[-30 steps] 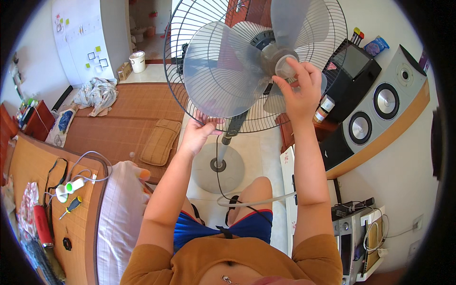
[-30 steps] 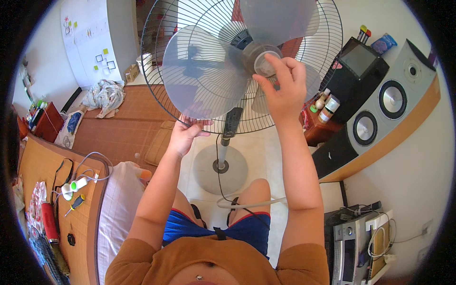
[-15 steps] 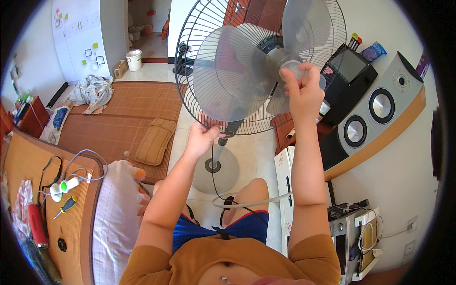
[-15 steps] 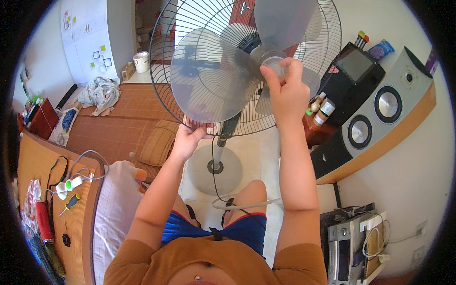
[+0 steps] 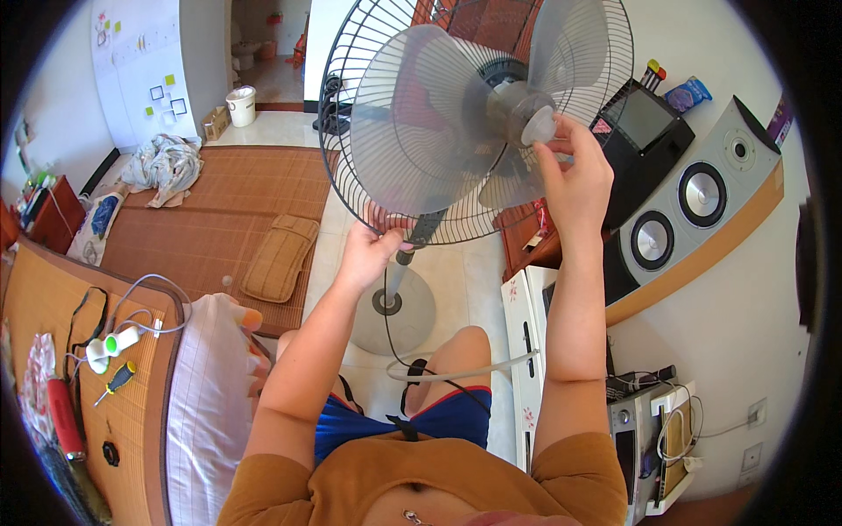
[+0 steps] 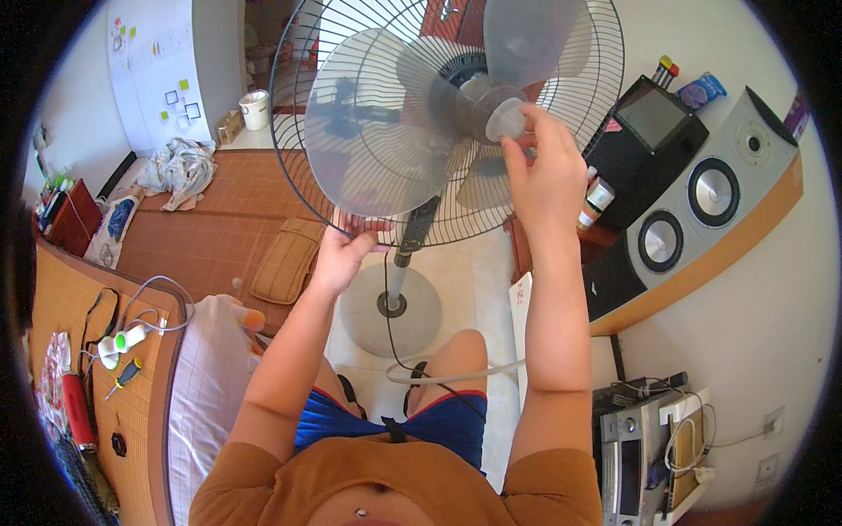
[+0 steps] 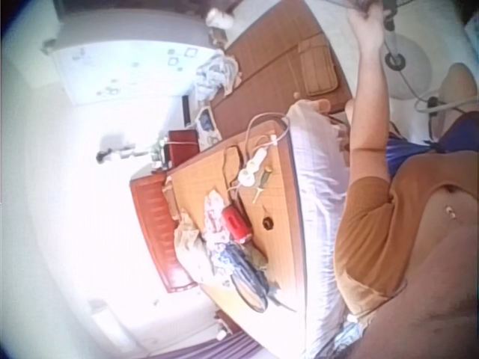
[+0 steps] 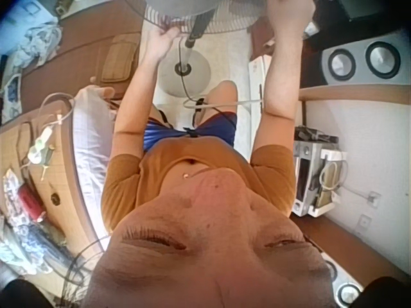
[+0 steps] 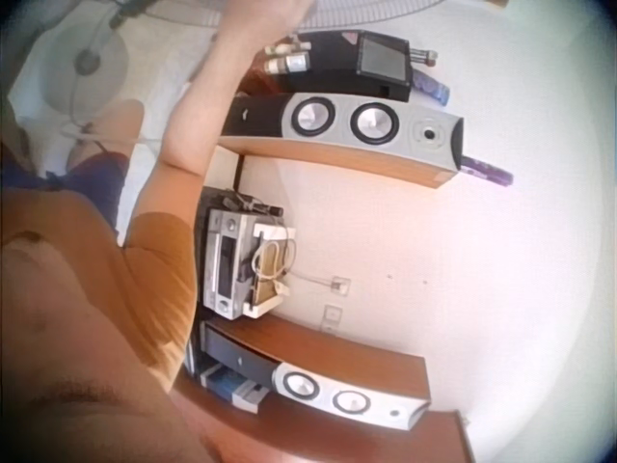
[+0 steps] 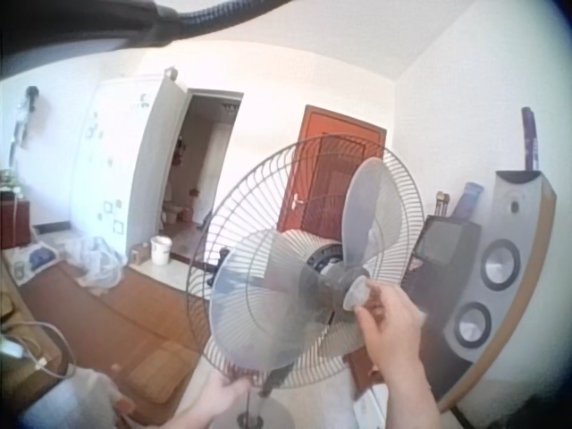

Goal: The person assembles a stand fan by placing the fan blades onto the motor shaft, securing them with a cap, and then fitting the front protective cage onto the rear cage and securing it with a rim.

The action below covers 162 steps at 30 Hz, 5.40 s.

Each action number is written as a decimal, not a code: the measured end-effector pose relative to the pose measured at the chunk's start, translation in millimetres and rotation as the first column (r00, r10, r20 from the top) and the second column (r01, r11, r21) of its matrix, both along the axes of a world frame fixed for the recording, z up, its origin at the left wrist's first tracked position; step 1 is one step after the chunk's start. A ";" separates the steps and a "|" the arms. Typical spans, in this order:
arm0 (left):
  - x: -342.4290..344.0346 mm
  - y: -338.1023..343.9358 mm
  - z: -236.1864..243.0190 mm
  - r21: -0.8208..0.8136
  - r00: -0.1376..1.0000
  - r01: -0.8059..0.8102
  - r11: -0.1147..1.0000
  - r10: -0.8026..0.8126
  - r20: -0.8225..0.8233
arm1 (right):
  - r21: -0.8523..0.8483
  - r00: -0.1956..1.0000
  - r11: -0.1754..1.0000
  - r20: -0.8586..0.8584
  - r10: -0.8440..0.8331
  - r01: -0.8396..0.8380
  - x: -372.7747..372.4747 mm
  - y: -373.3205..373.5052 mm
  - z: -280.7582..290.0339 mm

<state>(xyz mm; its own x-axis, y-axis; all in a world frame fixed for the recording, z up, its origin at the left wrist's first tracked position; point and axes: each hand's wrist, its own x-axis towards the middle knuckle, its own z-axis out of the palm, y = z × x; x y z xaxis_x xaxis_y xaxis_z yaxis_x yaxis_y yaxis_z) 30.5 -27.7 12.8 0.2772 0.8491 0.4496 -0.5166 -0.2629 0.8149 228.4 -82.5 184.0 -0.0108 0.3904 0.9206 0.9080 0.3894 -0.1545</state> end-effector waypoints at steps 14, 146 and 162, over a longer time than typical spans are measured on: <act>12.3 -3.5 -11.3 -0.010 0.996 -0.078 0.997 0.078 0.041 | -0.097 0.905 0.909 0.187 -0.383 0.405 12.7 15.0 2.8; 7.8 -8.9 -9.4 0.050 0.984 -0.177 0.983 0.177 -0.003 | 0.215 0.910 0.973 0.381 -0.165 0.086 5.6 15.1 -18.8; 12.9 -0.4 -21.7 0.061 0.986 -0.153 0.986 0.157 -0.062 | 0.105 0.999 0.994 -0.019 0.027 -0.025 -1.3 10.5 -26.0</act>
